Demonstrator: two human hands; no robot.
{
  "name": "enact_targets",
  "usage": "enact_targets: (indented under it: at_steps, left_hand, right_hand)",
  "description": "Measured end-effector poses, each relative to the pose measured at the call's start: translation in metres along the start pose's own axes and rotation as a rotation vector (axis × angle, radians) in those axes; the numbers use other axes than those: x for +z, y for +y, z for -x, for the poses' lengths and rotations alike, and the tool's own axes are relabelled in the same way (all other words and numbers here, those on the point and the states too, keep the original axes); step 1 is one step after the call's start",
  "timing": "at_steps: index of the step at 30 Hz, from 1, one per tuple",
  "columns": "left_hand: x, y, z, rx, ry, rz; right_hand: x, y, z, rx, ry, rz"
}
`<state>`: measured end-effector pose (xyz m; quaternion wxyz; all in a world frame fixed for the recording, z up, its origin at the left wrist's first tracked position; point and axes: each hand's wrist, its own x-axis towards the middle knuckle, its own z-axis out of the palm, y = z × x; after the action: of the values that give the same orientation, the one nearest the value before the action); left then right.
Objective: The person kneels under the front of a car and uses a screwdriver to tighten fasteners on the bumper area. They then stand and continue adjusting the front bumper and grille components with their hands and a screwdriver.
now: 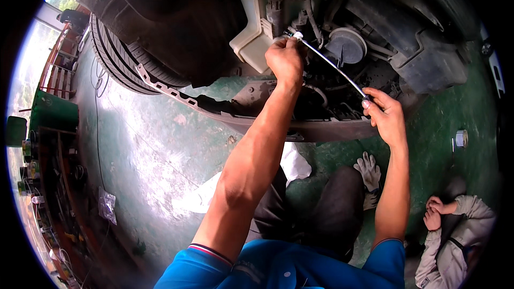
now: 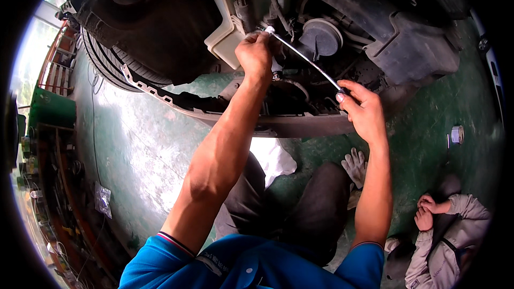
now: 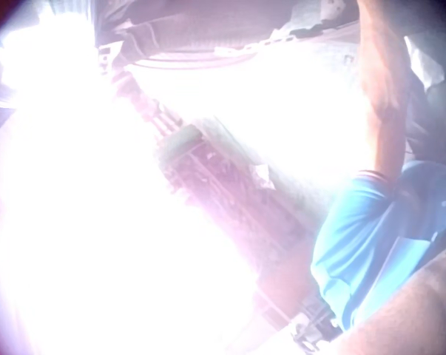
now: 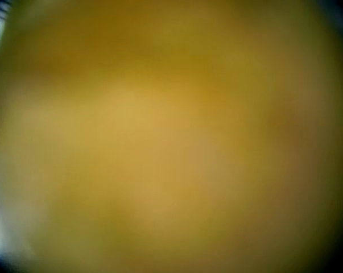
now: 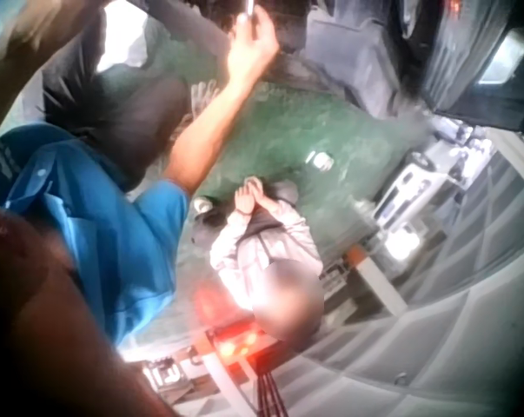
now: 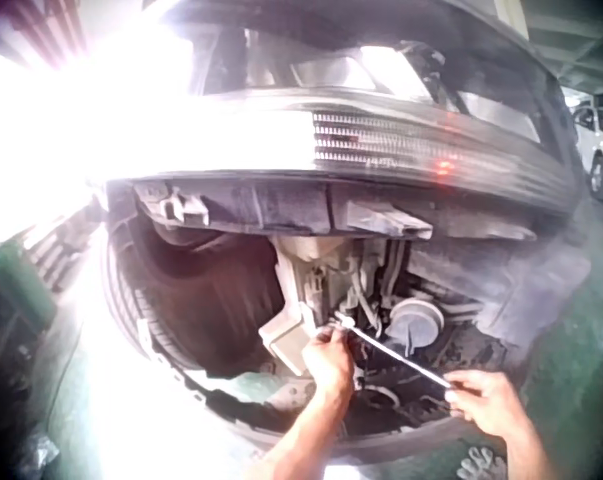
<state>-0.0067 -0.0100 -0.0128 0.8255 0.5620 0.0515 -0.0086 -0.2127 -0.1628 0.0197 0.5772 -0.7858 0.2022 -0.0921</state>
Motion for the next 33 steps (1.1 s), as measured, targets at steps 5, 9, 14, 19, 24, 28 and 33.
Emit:
enact_targets:
  at_steps: [5,9,14,19,24,28,33]
  left_hand:
    - [0.001,0.002,0.002,0.016,0.011,0.009]
    - [0.002,0.005,0.004,-0.007,-0.014,0.024]
    - [0.0,0.003,0.004,-0.009,-0.026,0.05]
    - [-0.001,-0.002,0.006,0.033,-0.042,-0.073]
    - [-0.018,-0.008,-0.007,0.146,0.045,-0.411]
    - [-0.006,0.024,0.0,-0.101,-0.057,-0.292]
    - [-0.002,0.014,-0.018,-0.074,-0.079,-0.331]
  right_hand:
    - [0.005,0.001,-0.003,-0.019,-0.03,-0.025]
    - [0.008,0.004,-0.009,-0.037,-0.032,-0.05]
    - [0.01,-0.003,-0.017,-0.008,-0.06,-0.038]
    - [0.023,0.001,-0.018,-0.144,0.02,0.084]
    - [0.029,0.0,-0.015,-0.255,0.083,0.163]
    - [0.026,-0.002,-0.013,-0.269,0.105,0.216]
    - [0.029,-0.001,-0.014,-0.291,0.108,0.248]
